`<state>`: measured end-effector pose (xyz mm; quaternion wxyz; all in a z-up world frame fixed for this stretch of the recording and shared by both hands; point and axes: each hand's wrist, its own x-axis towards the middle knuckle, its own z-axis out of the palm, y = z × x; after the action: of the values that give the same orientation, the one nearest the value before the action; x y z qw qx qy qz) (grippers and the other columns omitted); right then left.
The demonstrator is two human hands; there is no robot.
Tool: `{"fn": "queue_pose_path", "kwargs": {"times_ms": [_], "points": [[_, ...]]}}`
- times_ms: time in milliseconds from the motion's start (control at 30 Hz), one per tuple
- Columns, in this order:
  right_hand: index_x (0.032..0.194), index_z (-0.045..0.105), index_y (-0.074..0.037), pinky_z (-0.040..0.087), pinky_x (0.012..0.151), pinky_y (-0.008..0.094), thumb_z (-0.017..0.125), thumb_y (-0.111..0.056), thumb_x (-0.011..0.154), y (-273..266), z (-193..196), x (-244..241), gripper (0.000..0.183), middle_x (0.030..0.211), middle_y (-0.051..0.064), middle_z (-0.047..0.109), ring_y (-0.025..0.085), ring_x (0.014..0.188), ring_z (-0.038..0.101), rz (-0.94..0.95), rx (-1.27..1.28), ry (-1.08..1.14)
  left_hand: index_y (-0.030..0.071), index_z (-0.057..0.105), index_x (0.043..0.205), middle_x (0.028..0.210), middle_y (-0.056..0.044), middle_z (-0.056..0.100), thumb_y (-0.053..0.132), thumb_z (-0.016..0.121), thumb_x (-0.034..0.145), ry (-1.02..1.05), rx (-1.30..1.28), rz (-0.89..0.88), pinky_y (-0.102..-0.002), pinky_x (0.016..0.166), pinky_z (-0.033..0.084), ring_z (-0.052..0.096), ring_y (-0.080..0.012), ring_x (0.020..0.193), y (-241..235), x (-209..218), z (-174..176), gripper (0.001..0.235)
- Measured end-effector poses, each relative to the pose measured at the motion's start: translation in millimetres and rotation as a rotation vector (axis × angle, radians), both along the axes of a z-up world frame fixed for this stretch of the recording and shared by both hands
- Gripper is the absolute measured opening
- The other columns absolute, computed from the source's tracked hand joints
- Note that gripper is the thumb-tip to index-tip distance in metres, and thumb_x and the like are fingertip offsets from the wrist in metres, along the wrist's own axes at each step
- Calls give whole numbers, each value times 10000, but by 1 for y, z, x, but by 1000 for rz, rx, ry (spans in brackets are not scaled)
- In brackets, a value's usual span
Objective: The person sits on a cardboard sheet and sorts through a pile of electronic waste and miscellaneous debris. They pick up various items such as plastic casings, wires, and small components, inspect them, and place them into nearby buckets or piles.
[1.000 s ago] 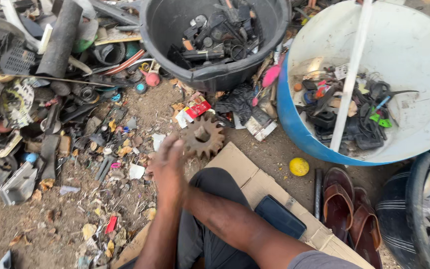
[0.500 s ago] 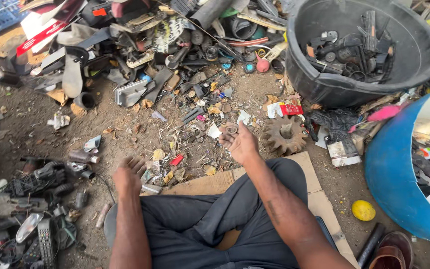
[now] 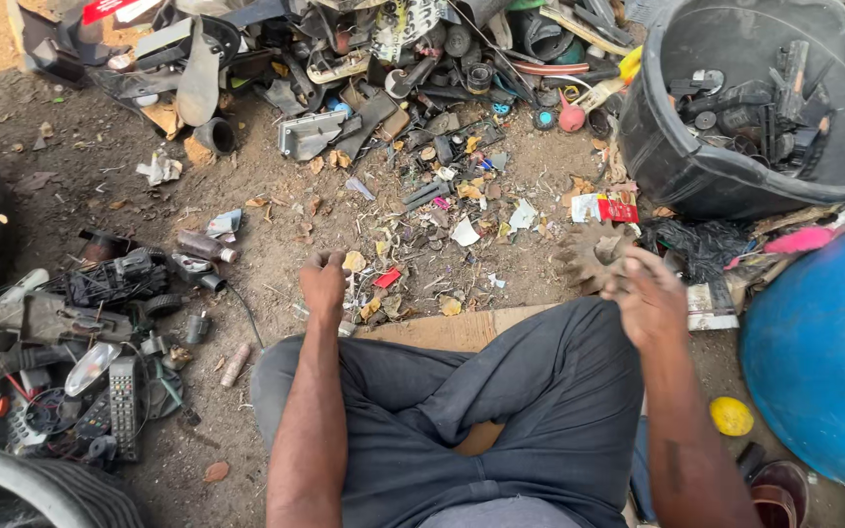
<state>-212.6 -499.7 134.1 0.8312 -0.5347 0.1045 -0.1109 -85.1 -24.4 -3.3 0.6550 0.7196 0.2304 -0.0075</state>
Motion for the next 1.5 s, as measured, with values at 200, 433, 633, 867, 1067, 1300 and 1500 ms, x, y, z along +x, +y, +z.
{"fn": "queue_pose_path", "kwargs": {"times_ms": [200,433,633,867,1067,1300,1500], "points": [[1311,610,65,584,772,391,611,-22,986,-103,-5,-123,337,1104,165,709,269,906,705,-299,-355,412,69,698,1230,1134,-230,713,271,665,887,-120,813,-651,-471,926,542,688,-388,1043,-51,33,-22,399],[1240,643,56,606,749,412,638,11,918,-114,-47,-218,325,1038,170,698,284,819,706,-422,-213,574,61,754,1093,1290,-215,650,376,585,978,59,1085,-736,-467,892,592,703,-362,1092,-86,29,-49,376],[1200,626,27,618,729,436,643,0,899,-83,-62,-159,303,1019,169,709,268,813,721,-314,104,269,58,779,1137,1203,-187,758,286,531,1028,317,1137,-801,-466,906,603,741,-361,1079,-76,34,-55,354],[1233,621,145,591,703,446,683,25,963,-56,-23,-95,301,1008,212,698,286,818,688,-141,-102,226,41,777,1117,1070,-259,754,353,679,903,162,1012,-634,-478,910,585,741,-409,989,-29,26,-68,391],[1301,587,66,663,819,401,690,65,832,-78,-13,-129,480,1068,149,700,253,897,736,-231,41,156,4,770,1158,991,-240,784,405,779,831,108,892,-551,-452,895,591,769,-371,890,-21,26,-65,518],[1151,630,-13,524,634,263,640,-94,1076,-129,53,-226,111,1011,151,689,175,742,655,-690,-173,-225,5,641,1300,983,-289,736,369,801,768,22,925,-549,-490,854,566,718,-423,934,-33,15,-47,664],[1482,520,4,586,685,377,655,-323,1119,-129,63,-193,507,1134,127,628,252,769,645,-930,-226,-390,-85,474,1399,949,-201,696,-14,578,900,10,-312,-265,-381,636,635,738,-321,767,-46,-11,19,514]]}}
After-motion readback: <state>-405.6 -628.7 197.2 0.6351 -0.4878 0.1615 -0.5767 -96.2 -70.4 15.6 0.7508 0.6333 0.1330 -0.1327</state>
